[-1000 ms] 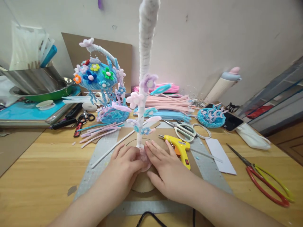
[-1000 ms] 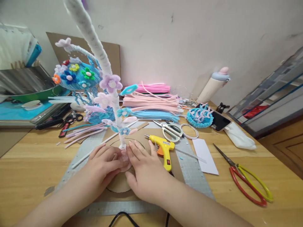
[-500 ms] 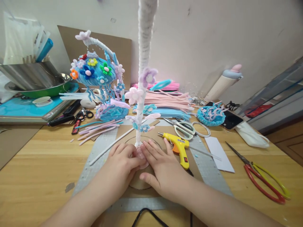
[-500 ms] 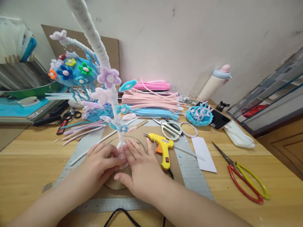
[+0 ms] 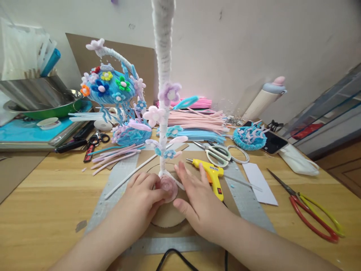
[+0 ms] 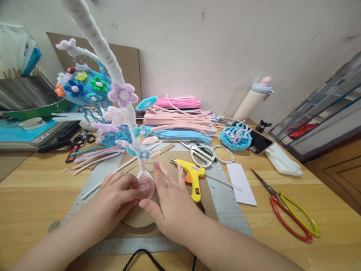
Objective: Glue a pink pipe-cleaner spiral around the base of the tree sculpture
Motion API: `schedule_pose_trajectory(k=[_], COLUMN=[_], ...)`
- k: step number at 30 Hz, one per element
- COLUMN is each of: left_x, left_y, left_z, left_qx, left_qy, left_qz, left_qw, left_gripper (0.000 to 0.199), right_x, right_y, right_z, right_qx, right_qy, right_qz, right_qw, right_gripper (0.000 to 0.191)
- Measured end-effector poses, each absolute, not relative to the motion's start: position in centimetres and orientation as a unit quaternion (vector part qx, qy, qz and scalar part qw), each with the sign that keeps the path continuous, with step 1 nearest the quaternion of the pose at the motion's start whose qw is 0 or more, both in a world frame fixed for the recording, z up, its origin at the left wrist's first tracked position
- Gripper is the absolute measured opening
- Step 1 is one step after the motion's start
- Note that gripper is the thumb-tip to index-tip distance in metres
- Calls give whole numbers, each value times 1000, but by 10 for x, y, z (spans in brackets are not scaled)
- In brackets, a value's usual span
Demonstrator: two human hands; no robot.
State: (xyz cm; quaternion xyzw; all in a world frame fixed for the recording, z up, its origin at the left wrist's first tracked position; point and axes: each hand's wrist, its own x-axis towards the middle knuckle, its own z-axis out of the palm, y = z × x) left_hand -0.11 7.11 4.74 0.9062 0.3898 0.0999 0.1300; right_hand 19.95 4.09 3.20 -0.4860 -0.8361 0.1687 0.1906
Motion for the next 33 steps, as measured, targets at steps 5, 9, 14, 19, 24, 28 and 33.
schedule_pose_trajectory(k=[5, 9, 14, 19, 24, 28, 33], left_x=[0, 0, -1, -1, -1, 0, 0], left_y=[71, 72, 72, 72, 71, 71, 72], left_z=[50, 49, 45, 45, 47, 48, 50], left_qx=[905, 904, 905, 904, 904, 903, 903], left_qy=[392, 393, 383, 391, 389, 395, 394], left_qz=[99, 105, 117, 110, 108, 100, 93], left_qw=[135, 135, 142, 134, 140, 139, 142], left_gripper=[22, 21, 22, 23, 23, 22, 23], right_x=[199, 194, 189, 188, 195, 200, 198], right_y=[37, 31, 19, 17, 21, 22, 20], right_z=[37, 43, 47, 45, 49, 56, 56], right_qx=[-467, -493, -507, -500, -490, -496, -449], right_qy=[-843, -839, -844, -846, -850, -845, -866], right_qz=[145, 131, 149, 175, 181, 149, 173], right_qw=[224, 190, 93, 59, 73, 133, 132], right_gripper=[68, 57, 62, 66, 63, 52, 65])
